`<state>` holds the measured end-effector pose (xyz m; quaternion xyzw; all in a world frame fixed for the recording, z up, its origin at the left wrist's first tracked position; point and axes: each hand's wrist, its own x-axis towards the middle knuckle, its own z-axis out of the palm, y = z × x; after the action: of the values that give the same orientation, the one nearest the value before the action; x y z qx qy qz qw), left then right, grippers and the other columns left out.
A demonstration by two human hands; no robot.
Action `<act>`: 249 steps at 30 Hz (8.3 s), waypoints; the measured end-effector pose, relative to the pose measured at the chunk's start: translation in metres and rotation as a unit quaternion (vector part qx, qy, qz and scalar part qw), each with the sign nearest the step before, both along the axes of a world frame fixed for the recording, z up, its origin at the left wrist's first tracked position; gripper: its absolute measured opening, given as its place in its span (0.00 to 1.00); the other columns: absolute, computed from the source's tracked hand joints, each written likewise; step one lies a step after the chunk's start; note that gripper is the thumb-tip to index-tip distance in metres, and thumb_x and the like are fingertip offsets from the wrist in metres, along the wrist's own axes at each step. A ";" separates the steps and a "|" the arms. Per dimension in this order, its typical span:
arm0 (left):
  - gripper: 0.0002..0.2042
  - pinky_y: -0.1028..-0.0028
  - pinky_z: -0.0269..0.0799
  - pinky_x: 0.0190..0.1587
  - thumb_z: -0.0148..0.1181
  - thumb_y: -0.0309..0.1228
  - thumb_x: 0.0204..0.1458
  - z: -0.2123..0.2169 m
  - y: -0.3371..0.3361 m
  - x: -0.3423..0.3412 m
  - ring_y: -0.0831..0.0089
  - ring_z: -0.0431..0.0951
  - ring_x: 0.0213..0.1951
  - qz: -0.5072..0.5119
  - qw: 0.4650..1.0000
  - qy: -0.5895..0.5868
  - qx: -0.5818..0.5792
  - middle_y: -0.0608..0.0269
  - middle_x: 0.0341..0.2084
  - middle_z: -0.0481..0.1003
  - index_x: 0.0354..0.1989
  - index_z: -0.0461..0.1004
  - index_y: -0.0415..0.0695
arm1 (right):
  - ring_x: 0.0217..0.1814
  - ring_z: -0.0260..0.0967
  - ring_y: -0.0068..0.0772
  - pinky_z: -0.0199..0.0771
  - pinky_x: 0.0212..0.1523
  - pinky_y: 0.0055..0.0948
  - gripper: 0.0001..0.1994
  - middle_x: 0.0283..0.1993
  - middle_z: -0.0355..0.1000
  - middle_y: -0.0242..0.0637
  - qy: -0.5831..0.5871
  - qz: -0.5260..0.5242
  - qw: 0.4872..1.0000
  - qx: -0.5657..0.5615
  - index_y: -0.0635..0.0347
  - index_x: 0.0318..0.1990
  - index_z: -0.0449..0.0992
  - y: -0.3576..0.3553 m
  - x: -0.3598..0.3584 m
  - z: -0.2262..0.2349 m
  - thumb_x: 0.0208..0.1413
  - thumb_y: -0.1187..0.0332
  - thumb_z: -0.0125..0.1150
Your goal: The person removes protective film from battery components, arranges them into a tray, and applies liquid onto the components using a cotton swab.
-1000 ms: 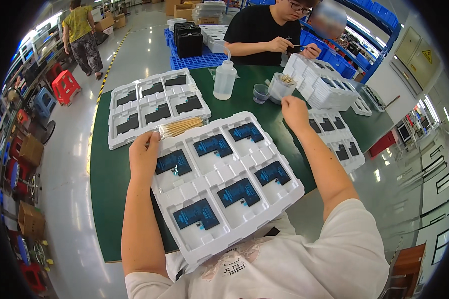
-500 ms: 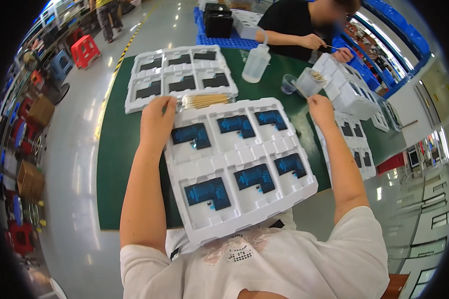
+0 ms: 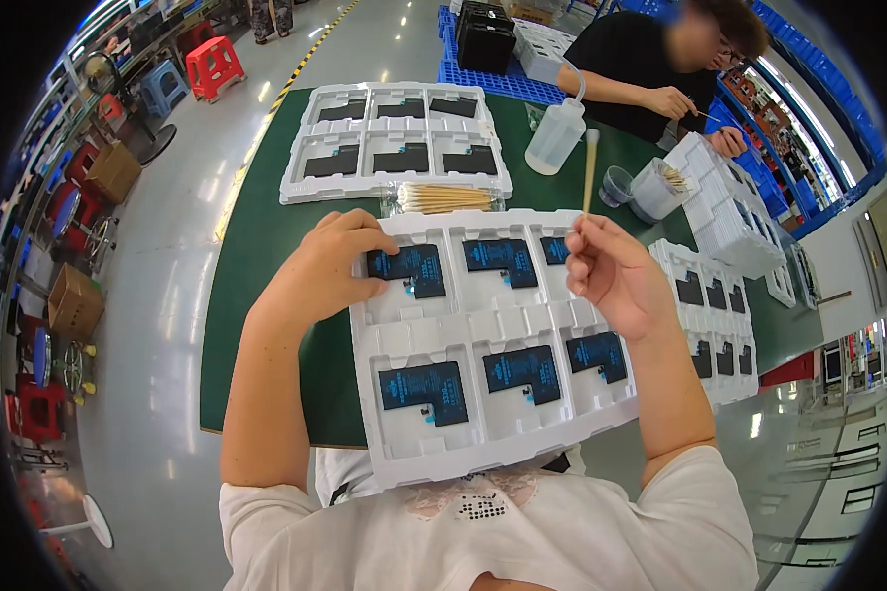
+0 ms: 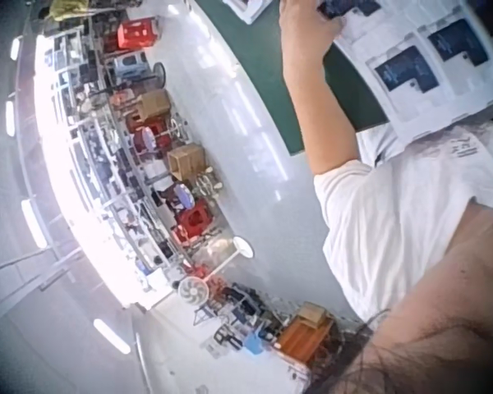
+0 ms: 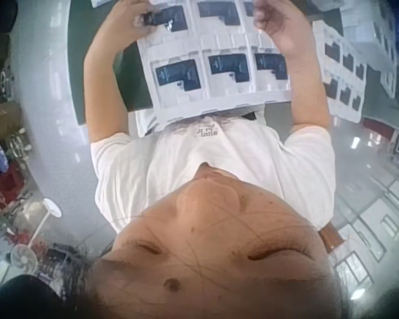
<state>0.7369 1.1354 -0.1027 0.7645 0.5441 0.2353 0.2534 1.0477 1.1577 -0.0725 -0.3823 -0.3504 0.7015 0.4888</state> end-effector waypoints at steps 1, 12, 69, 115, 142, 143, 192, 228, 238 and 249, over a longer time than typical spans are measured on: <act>0.16 0.69 0.64 0.53 0.67 0.22 0.35 -0.002 0.000 -0.002 0.64 0.66 0.50 -0.003 1.000 -0.012 0.015 0.64 0.42 0.70 0.37 0.77 0.44 | 0.23 0.69 0.24 0.69 0.24 0.24 0.08 0.31 0.72 0.35 0.018 0.054 0.998 0.004 0.62 0.43 0.69 0.002 -0.004 0.002 0.60 0.68 0.53; 0.04 0.70 0.68 0.36 0.56 0.23 0.52 -0.019 0.009 0.005 0.65 0.74 0.31 0.067 0.978 -0.080 0.178 0.62 0.28 0.74 0.34 0.74 0.36 | 0.20 0.59 0.17 0.62 0.23 0.19 0.11 0.23 0.64 0.28 -0.065 0.093 0.993 0.035 0.66 0.45 0.71 0.015 -0.021 -0.015 0.58 0.71 0.51; 0.09 0.83 0.66 0.33 0.47 0.30 0.62 -0.029 0.015 0.018 0.86 0.68 0.31 0.201 0.921 -0.333 0.005 0.71 0.29 0.69 0.47 0.71 0.44 | 0.25 0.59 0.17 0.57 0.26 0.19 0.05 0.27 0.70 0.31 -0.412 0.119 0.855 0.291 0.66 0.36 0.77 -0.002 -0.027 -0.020 0.54 0.75 0.57; 0.10 0.83 0.67 0.32 0.47 0.30 0.62 -0.021 0.014 0.017 0.86 0.69 0.31 0.213 0.906 -0.363 -0.040 0.71 0.29 0.71 0.47 0.71 0.45 | 0.30 0.61 0.13 0.58 0.30 0.15 0.06 0.34 0.74 0.31 -0.289 0.033 0.930 0.224 0.68 0.37 0.78 -0.004 -0.020 -0.016 0.56 0.74 0.57; 0.10 0.83 0.67 0.30 0.48 0.33 0.62 -0.024 0.015 0.017 0.86 0.70 0.30 0.209 0.893 -0.397 -0.044 0.72 0.29 0.71 0.47 0.72 0.46 | 0.24 0.59 0.16 0.57 0.25 0.17 0.05 0.25 0.67 0.30 -0.387 0.033 0.851 0.353 0.67 0.37 0.77 -0.010 -0.030 -0.016 0.54 0.77 0.56; 0.10 0.83 0.67 0.30 0.48 0.33 0.62 -0.024 0.015 0.017 0.86 0.70 0.30 0.210 0.893 -0.395 -0.043 0.72 0.29 0.71 0.47 0.72 0.45 | 0.24 0.58 0.16 0.57 0.25 0.17 0.05 0.25 0.67 0.30 -0.389 0.030 0.850 0.353 0.67 0.37 0.77 -0.011 -0.030 -0.016 0.55 0.77 0.56; 0.07 0.79 0.62 0.33 0.61 0.28 0.49 -0.009 0.005 -0.005 0.81 0.65 0.28 0.150 0.975 -0.163 0.001 0.67 0.31 0.70 0.27 0.76 0.36 | 0.29 0.59 0.12 0.55 0.29 0.12 0.06 0.33 0.71 0.29 -0.350 -0.037 0.876 0.329 0.67 0.40 0.77 -0.012 -0.026 -0.018 0.57 0.75 0.56; 0.05 0.67 0.69 0.40 0.63 0.26 0.46 -0.016 0.022 0.056 0.60 0.73 0.37 0.034 0.972 -0.074 0.222 0.59 0.31 0.74 0.31 0.77 0.39 | 0.22 0.51 0.11 0.49 0.22 0.14 0.09 0.35 0.74 0.35 -0.244 -0.215 0.885 0.334 0.72 0.42 0.75 -0.002 -0.005 -0.010 0.58 0.75 0.53; 0.13 0.66 0.66 0.52 0.62 0.29 0.48 -0.005 0.041 0.086 0.59 0.71 0.48 -0.096 0.988 -0.002 0.123 0.55 0.40 0.73 0.42 0.75 0.40 | 0.28 0.55 0.08 0.53 0.28 0.10 0.07 0.34 0.72 0.26 -0.200 -0.203 0.892 0.350 0.68 0.41 0.77 0.000 -0.004 -0.012 0.59 0.74 0.55; 0.11 0.68 0.66 0.45 0.65 0.24 0.39 -0.002 -0.019 0.025 0.64 0.70 0.42 0.057 0.986 0.098 0.120 0.61 0.31 0.75 0.34 0.77 0.39 | 0.21 0.50 0.12 0.49 0.22 0.15 0.11 0.31 0.71 0.33 -0.224 -0.208 0.900 0.311 0.74 0.43 0.74 0.008 -0.002 -0.015 0.58 0.74 0.53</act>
<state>0.7619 1.1166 -0.1047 0.7763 0.5771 0.2366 0.0912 1.0461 1.1654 -0.0880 -0.4219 -0.5632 0.3353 0.6264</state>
